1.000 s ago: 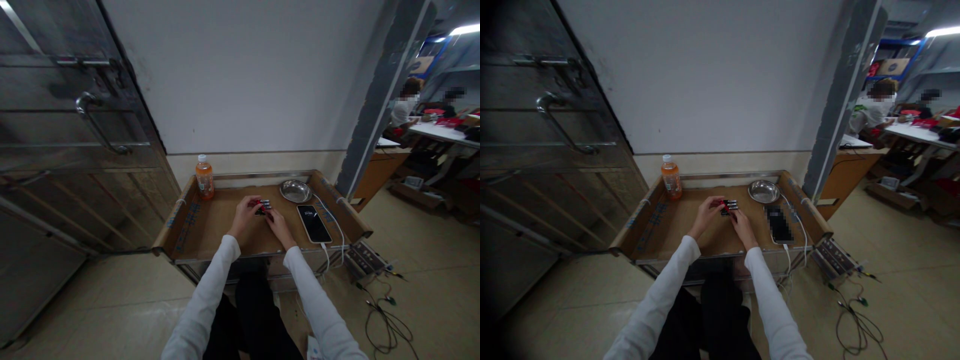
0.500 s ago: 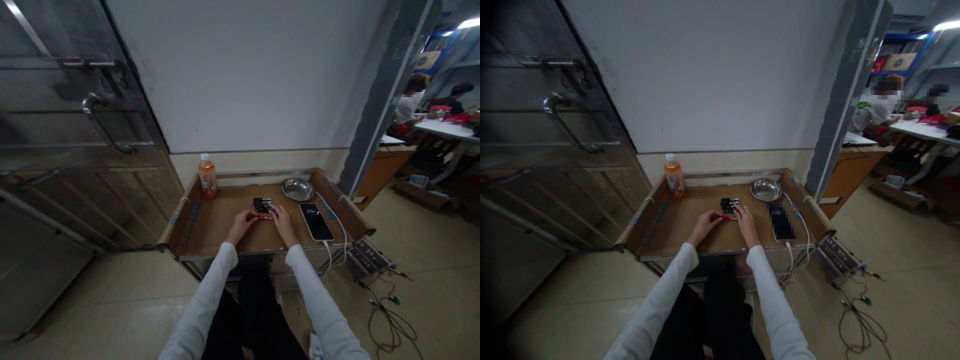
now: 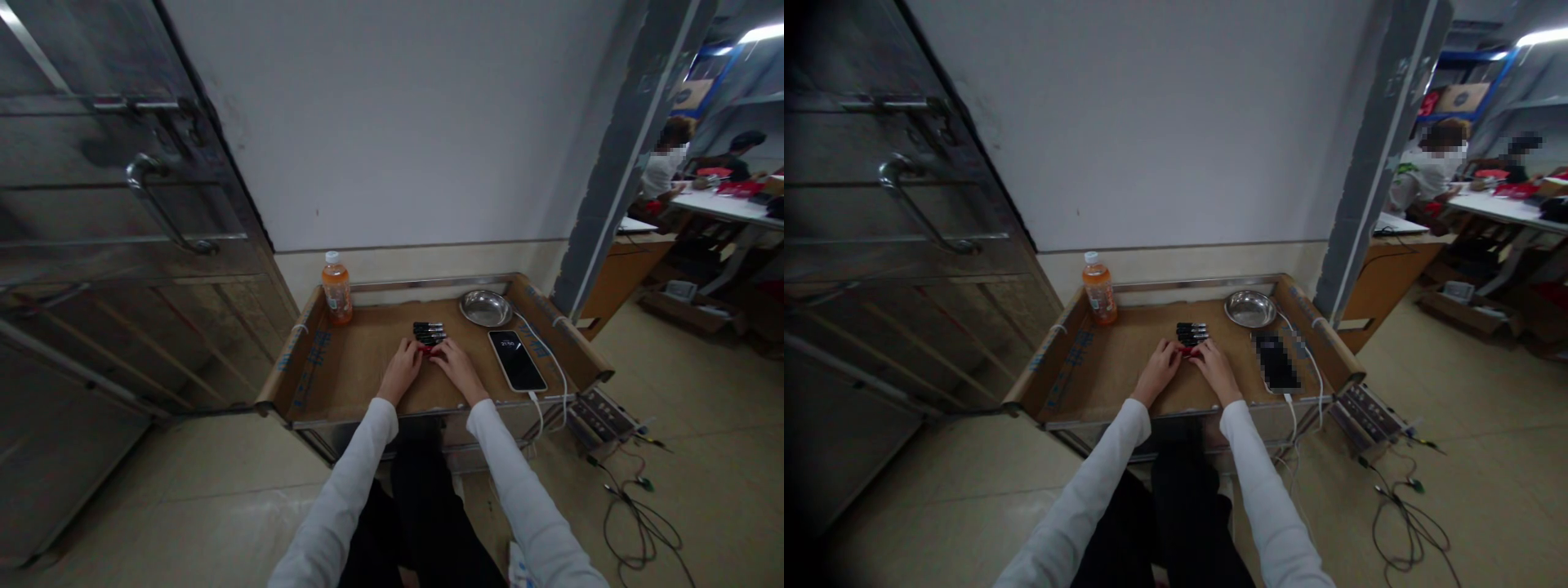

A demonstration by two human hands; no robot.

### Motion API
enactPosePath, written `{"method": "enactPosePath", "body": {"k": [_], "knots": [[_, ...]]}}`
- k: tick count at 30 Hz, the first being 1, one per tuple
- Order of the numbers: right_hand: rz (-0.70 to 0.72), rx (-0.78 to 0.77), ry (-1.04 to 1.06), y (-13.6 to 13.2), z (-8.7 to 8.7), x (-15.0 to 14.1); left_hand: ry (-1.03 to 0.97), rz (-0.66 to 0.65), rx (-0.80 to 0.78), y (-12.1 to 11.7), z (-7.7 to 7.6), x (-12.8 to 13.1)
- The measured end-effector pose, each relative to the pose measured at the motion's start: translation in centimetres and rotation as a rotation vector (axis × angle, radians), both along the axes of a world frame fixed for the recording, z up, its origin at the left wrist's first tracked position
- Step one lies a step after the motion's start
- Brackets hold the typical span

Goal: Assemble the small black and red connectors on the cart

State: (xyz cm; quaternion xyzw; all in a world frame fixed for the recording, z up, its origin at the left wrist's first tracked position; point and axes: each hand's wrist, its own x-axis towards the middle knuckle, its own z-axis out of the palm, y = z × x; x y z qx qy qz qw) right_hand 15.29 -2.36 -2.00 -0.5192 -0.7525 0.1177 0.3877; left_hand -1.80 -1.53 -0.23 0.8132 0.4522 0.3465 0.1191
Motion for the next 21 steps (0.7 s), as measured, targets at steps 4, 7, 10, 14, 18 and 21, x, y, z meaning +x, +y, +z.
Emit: {"method": "enactPosePath", "body": {"k": [4, 7, 10, 14, 18, 21], "knots": [[0.003, -0.007, 0.027, 0.0, 0.1, 0.0, 0.072, -0.069, -0.012, -0.1, 0.4, 0.1], [-0.071, -0.001, 0.041, -0.1, 0.1, 0.0, 0.082, -0.052, -0.026, 0.0, 0.5, 0.3], [-0.157, 0.015, 0.049, -0.1, 0.0, 0.1, 0.044, -0.019, -0.037, 0.2, 0.5, 0.3], [-0.28, 0.032, 0.07, 0.1, 0.0, 0.4, 0.029, 0.056, 0.001, 0.3, 0.4, 0.3], [-0.517, 0.036, 0.024, 0.4, -0.3, 0.6, 0.016, 0.314, 0.044, 0.7, 0.1, 0.3], [-0.55, 0.02, -0.036, 0.7, -0.9, 0.9, -0.025, 0.438, 0.051, 1.0, -0.6, 0.3]]}}
